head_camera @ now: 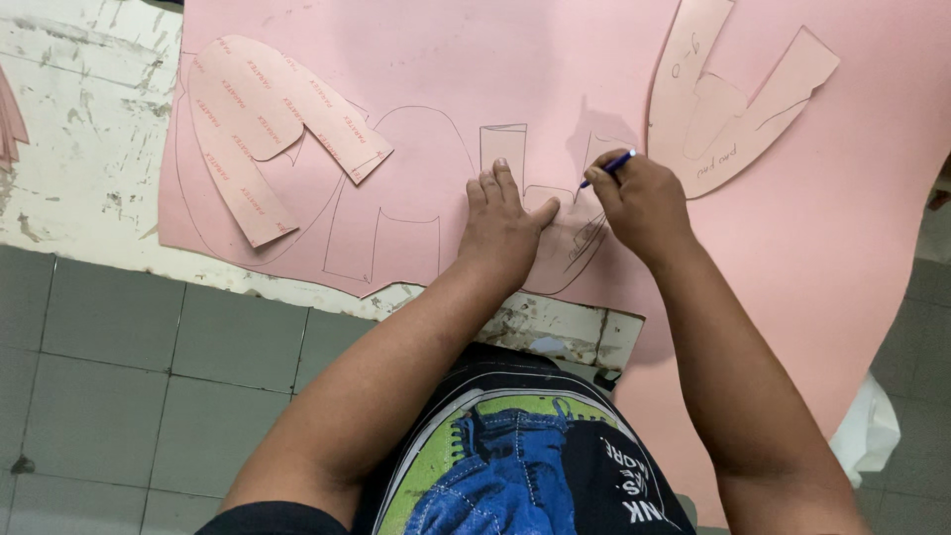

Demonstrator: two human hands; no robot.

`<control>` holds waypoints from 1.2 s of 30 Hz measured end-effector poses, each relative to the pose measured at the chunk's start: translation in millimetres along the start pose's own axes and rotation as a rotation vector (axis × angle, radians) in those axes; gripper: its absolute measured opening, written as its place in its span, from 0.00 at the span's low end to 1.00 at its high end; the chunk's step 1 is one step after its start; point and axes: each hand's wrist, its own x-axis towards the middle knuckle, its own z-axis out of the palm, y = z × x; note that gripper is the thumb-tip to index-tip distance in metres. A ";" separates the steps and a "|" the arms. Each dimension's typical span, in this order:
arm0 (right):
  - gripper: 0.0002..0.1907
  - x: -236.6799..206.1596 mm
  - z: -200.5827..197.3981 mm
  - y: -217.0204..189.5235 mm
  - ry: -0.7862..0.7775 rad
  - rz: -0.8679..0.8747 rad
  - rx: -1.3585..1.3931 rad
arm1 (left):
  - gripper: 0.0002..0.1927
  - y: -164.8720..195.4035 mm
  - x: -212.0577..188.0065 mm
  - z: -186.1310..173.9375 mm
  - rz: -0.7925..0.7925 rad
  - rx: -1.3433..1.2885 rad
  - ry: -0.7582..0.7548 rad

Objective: The person places paper templates on a large pink sheet, traces their outlines with a blue pen, then uses scissors to cut out the traced shapes. The cut pieces are set aside on the table.

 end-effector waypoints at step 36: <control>0.10 16.1 -28.2 42.2 0.160 0.120 0.073 | 0.31 3.4 7.0 9.8 0.019 0.012 0.015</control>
